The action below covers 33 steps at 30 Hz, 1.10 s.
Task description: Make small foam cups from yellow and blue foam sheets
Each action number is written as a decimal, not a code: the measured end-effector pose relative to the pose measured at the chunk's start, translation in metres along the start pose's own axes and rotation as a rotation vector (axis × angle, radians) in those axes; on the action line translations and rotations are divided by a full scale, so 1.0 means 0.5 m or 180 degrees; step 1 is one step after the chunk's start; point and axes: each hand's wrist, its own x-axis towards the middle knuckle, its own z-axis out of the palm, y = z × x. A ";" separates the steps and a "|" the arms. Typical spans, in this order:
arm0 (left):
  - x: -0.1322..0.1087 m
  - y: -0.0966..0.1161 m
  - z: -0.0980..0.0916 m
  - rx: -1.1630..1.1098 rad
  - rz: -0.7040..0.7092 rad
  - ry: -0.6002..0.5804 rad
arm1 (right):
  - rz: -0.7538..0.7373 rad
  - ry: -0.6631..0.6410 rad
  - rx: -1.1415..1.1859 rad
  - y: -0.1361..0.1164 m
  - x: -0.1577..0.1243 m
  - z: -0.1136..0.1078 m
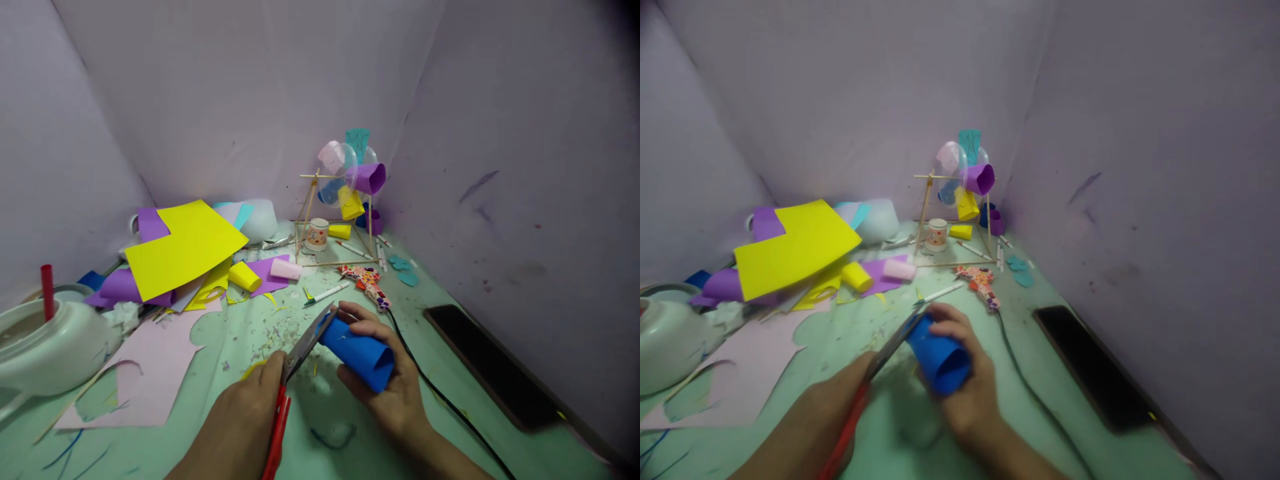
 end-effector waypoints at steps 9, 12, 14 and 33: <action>0.001 0.026 -0.011 -0.0189 -0.0164 -0.0029 | 0.0065 0.0017 0.0014 0.005 -0.007 0.002; 0.000 0.029 -0.017 -0.0191 -0.0204 -0.0016 | 0.0009 0.0006 0.0066 0.006 -0.010 0.003; -0.001 0.031 -0.021 -0.0216 -0.0205 -0.0048 | -0.0020 0.0021 0.0057 0.007 -0.011 0.004; -0.004 -0.013 -0.038 -0.0376 0.0153 -0.0050 | 0.0343 0.0258 0.0159 0.007 -0.006 0.003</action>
